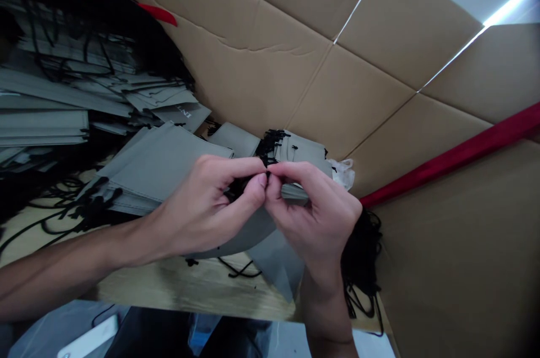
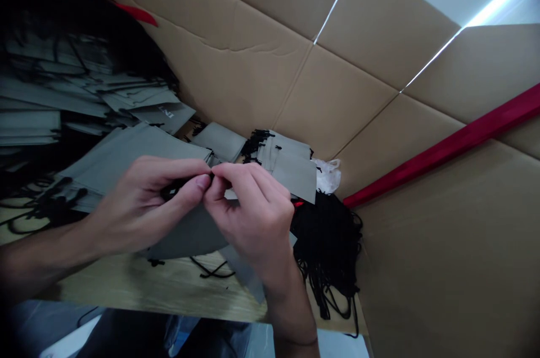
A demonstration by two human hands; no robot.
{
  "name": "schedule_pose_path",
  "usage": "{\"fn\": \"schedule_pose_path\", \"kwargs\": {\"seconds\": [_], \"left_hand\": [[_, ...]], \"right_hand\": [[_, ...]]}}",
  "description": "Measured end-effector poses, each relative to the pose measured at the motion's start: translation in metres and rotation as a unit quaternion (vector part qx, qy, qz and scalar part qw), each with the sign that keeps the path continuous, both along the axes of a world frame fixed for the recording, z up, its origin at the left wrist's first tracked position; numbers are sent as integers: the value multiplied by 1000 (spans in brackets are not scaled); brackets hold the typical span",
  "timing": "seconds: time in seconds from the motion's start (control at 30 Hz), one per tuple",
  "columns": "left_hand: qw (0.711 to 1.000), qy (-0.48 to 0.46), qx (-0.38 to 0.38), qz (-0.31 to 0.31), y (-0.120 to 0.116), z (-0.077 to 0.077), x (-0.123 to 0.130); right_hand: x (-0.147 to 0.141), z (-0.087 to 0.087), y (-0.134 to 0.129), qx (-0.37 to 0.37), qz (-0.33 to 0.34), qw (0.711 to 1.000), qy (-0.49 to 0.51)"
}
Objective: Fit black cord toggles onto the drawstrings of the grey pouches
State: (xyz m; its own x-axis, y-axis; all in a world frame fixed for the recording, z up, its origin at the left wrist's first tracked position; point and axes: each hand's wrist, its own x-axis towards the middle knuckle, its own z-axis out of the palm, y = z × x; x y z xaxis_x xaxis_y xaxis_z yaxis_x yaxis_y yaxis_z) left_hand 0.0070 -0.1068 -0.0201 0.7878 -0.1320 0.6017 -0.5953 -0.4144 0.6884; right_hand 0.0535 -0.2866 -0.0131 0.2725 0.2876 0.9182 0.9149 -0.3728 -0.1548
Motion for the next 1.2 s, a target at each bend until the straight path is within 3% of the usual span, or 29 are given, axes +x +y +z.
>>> {"fn": "schedule_pose_path", "kwargs": {"seconds": [0.13, 0.33, 0.43, 0.57, 0.67, 0.8, 0.93, 1.1, 1.2], "left_hand": [[1000, -1, -9, -10, 2, 1, -2], [1000, 3, 2, -17, 4, 2, -3], [999, 17, 7, -38, 5, 2, -1], [998, 27, 3, -64, 8, 3, 4], [995, 47, 10, -82, 9, 1, 6], [990, 94, 16, -100, 9, 0, 8], [980, 158, 37, -111, 13, 1, 11], [988, 130, 45, -74, 21, 0, 14], [983, 159, 38, -82, 22, 0, 17]], "right_hand": [[-3, -2, 5, 35, -9, 998, 42], [-6, -5, 5, 70, 27, 991, 107], [-3, 0, -5, 74, 83, 979, 170], [5, 9, -24, 48, 189, 938, 286], [10, 12, -31, 32, 221, 925, 309], [15, 11, -32, 1, 212, 922, 324], [20, 11, -34, 17, 168, 930, 325], [27, 9, -36, 43, 140, 940, 307], [29, 10, -38, 41, 146, 945, 288]]}}
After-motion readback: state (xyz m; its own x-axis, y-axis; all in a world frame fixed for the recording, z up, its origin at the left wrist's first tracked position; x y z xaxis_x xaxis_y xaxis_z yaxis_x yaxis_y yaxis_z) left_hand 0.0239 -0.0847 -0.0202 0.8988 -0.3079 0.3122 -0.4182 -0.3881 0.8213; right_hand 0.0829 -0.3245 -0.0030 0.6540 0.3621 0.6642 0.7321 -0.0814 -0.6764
